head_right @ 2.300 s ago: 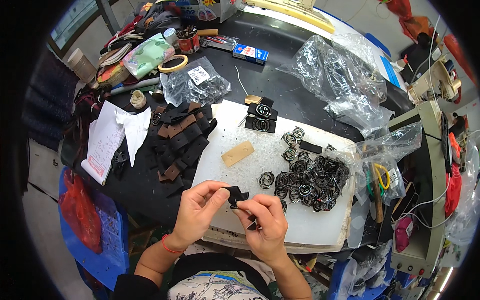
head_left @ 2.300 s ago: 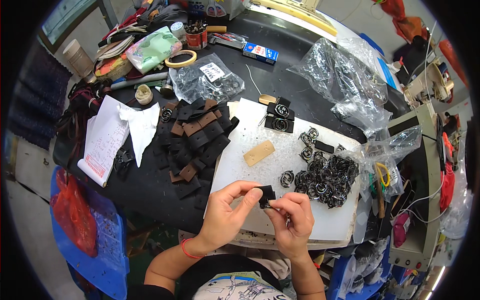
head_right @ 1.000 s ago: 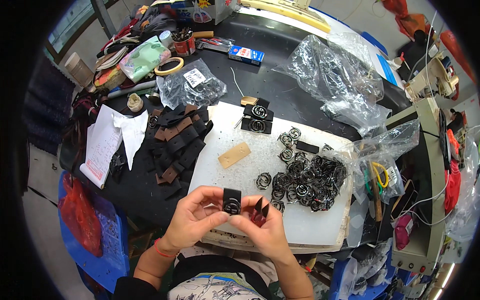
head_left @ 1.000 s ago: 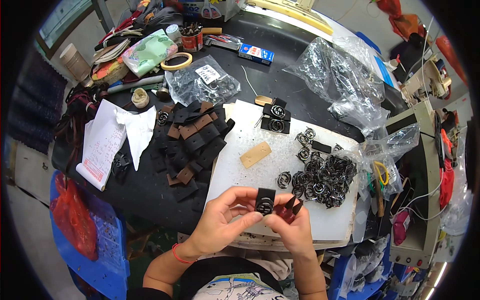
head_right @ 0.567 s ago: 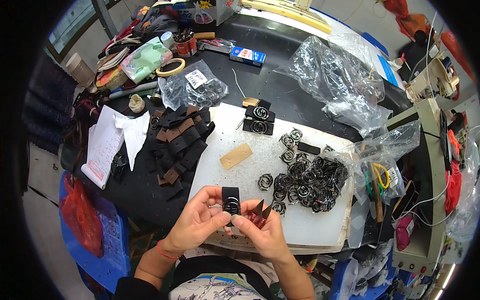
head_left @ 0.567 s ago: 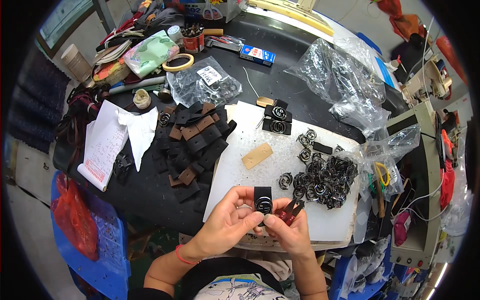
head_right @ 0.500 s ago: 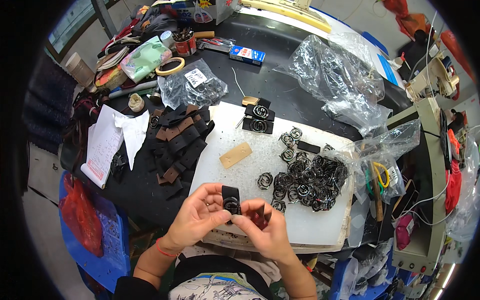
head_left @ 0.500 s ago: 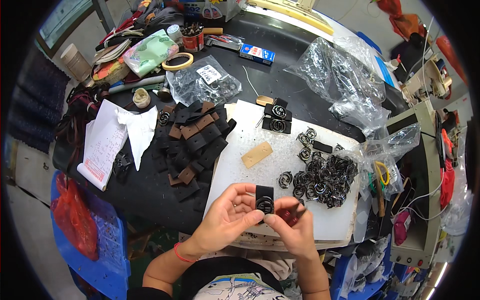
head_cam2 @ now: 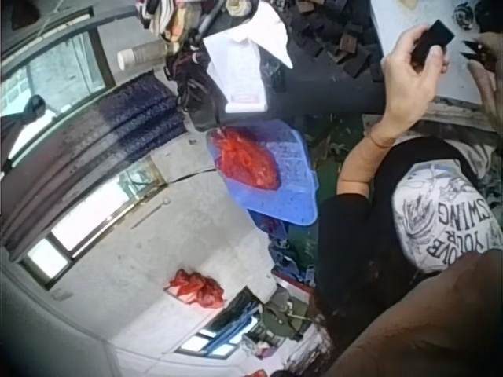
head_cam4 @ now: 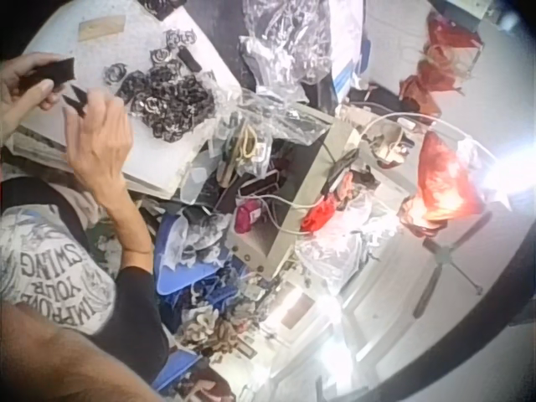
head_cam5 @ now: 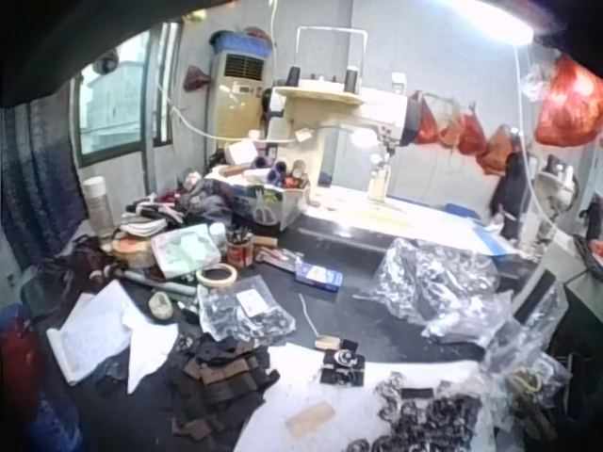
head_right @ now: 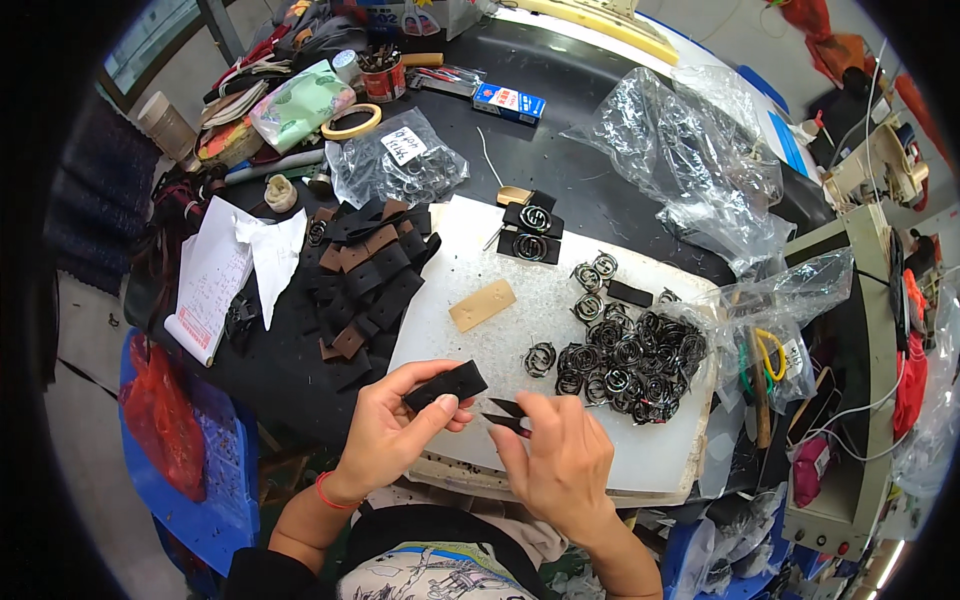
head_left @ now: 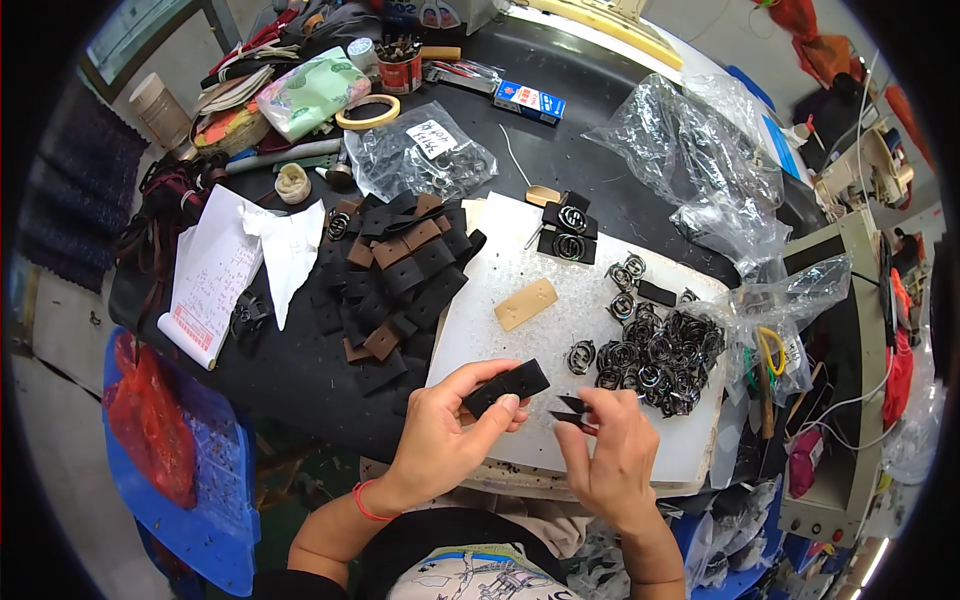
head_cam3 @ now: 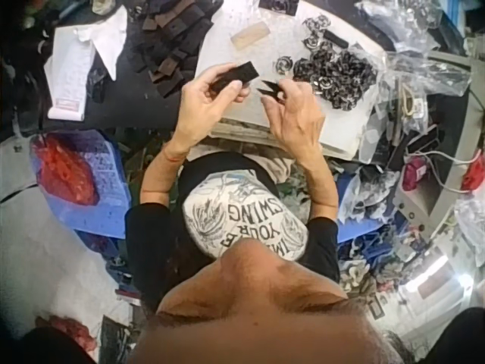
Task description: The person assembles keychains by hand at a cluttered workbench. They pick up a black rectangular leather piece and a metal keyring, then insert the ring into the leather loop. The person repeats this process for multiple units, placing the finished keychains onto a pile on the table.
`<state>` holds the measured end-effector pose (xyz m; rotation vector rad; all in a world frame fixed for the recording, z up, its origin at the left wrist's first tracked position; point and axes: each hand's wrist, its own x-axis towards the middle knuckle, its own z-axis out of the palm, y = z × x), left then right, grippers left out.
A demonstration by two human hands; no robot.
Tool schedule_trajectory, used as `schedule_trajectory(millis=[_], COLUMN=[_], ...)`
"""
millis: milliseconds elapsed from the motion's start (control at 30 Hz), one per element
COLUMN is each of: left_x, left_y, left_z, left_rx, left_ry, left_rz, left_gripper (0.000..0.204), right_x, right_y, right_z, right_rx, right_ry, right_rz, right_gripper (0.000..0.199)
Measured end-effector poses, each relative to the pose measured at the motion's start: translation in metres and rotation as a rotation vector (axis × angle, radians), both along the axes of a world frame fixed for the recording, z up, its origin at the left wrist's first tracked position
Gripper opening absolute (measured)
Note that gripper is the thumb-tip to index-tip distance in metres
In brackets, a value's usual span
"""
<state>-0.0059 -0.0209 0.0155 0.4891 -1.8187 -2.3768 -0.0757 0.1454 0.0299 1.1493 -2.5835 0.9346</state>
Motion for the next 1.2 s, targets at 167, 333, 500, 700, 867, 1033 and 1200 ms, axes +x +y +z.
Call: schedule_trajectory(millis=[167,333,500,700,867,1033,1200], left_x=[0.0,0.001,0.003,0.007,0.002,0.006,0.005], left_y=[0.006,0.011,0.017,0.015,0.015,0.017,-0.006], left_z=[0.002,-0.003,-0.013,-0.013,-0.005,-0.002,0.008], left_rx=[-0.224,-0.312,-0.564,-0.644,-0.648,-0.45,0.06], left_ry=[0.032,0.045,0.164,0.234,0.257,0.161,0.011], left_rz=[0.073,0.105,0.138,0.137,0.107,-0.005,-0.323], left_gripper=[0.026,0.023,0.024,0.027,0.032,0.036,0.04], right_x=[-0.008,-0.01,-0.013,-0.025,-0.015,-0.018,-0.019], right_y=[-0.008,-0.009,-0.004,-0.002,-0.014,-0.015,-0.01], right_z=[-0.001,0.006,0.013,0.029,0.024,0.008,-0.001], right_rx=[0.054,0.147,0.189,0.12,-0.093,-0.147,-0.133], right_ry=[0.248,0.244,-0.07,-0.577,-0.657,-0.554,-0.482], right_rz=[0.102,0.128,0.15,0.141,0.013,0.152,0.136], right_gripper=[0.033,0.025,0.014,0.019,0.021,0.015,0.015])
